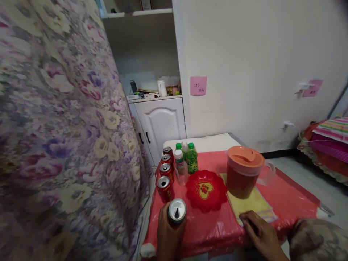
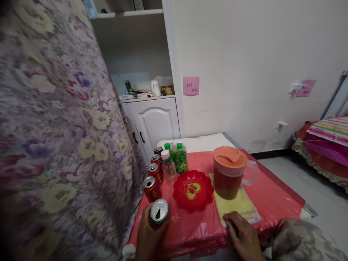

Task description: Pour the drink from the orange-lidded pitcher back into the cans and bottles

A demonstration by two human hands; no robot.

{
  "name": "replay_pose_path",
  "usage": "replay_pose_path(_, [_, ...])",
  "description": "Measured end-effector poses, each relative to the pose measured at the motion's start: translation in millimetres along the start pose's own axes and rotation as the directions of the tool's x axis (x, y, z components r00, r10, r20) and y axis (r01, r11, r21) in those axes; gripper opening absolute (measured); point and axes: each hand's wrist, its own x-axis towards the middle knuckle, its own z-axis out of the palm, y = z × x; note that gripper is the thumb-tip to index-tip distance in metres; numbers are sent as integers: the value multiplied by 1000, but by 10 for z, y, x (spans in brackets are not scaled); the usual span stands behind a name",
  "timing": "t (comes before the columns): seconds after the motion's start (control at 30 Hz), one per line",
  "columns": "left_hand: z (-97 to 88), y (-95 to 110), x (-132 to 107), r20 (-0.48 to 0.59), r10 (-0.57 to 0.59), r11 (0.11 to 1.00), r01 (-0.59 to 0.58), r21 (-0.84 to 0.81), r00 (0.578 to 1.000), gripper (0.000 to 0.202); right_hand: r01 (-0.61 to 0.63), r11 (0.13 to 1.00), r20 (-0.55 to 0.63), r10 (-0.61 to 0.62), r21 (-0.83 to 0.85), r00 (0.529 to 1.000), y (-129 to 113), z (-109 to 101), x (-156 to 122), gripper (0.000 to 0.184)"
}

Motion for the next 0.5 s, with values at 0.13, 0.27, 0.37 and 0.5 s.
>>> replay_pose_path(0.13, [44, -57, 23, -29, -50, 999, 50, 1, 998, 57, 6, 1000, -11, -6, -3, 1000, -25, -6, 13, 20])
replay_pose_path(0.27, [93, -158, 46, -16, -121, 992, 120, -30, 993, 63, 12, 1000, -5, -12, -5, 1000, -4, 2, 26, 20])
replay_pose_path(0.37, [79, -172, 53, 5, -134, 987, 134, -93, 991, 65, 26, 1000, 16, -26, -4, 1000, -3, 1, 46, 20])
replay_pose_path(0.5, [-8, -142, 65, 76, -121, 977, 132, -170, 990, 69, 2, 1000, 43, -2, 0, 999, -55, -6, 85, 21])
